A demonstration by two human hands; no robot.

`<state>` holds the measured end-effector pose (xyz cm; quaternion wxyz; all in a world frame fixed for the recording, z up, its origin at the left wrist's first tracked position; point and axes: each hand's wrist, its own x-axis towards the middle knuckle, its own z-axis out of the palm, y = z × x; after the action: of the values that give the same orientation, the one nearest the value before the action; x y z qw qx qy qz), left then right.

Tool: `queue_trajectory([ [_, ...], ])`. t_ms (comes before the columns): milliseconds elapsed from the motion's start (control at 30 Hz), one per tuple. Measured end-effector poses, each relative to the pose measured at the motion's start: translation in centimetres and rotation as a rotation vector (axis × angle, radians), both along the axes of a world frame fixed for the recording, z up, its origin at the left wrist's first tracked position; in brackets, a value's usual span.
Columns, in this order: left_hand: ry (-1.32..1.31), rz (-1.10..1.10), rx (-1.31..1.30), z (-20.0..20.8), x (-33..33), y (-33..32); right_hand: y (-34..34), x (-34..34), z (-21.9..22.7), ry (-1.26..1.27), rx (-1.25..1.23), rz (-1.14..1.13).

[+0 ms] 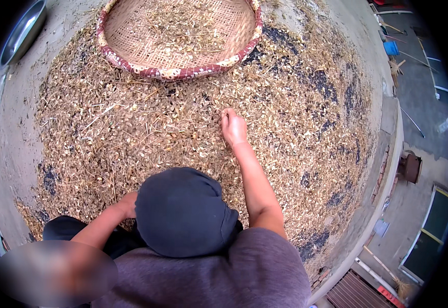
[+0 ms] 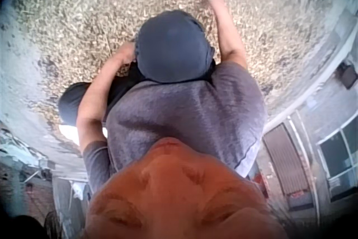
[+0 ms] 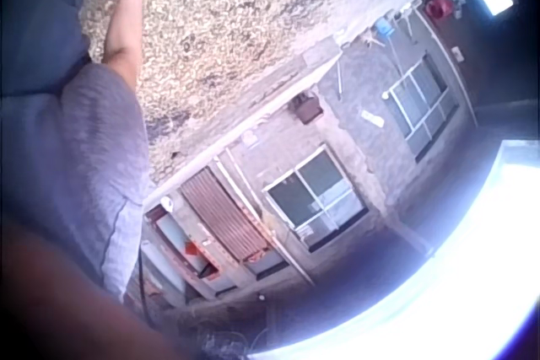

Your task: The person sits on the floor and sorts a large pile of grain-like material by hand, picking out debris and transferring portions into a woven basket. The person occasionally stands to pour the basket contents onto a white sack before resuming sorting.

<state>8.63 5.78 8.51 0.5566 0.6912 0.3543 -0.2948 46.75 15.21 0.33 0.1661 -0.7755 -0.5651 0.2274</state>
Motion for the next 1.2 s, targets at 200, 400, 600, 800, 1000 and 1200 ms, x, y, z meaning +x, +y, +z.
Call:
queue_trajectory([
  [200,0.017,-0.023,0.006,0.0,0.1,0.0,-0.2,0.4,2.7,-0.042,-0.135,-0.014],
  [400,0.054,0.004,-0.025,-0.7,0.2,-0.3,1.6,-3.0,5.8,0.226,-0.192,-0.062],
  [600,0.054,0.072,0.059,-0.7,0.5,-1.0,8.1,-8.1,6.0,0.966,-0.212,-0.258],
  [800,-0.169,0.294,0.261,0.9,-1.0,-0.3,15.3,-10.7,5.8,1.066,-0.138,-0.157],
  [1000,-0.139,0.953,0.664,1.1,-4.4,4.9,21.3,-16.9,6.3,0.840,-0.299,0.136],
  [1200,0.499,1.398,1.345,-1.9,-14.3,6.2,23.1,-32.2,5.1,0.238,0.108,0.929],
])
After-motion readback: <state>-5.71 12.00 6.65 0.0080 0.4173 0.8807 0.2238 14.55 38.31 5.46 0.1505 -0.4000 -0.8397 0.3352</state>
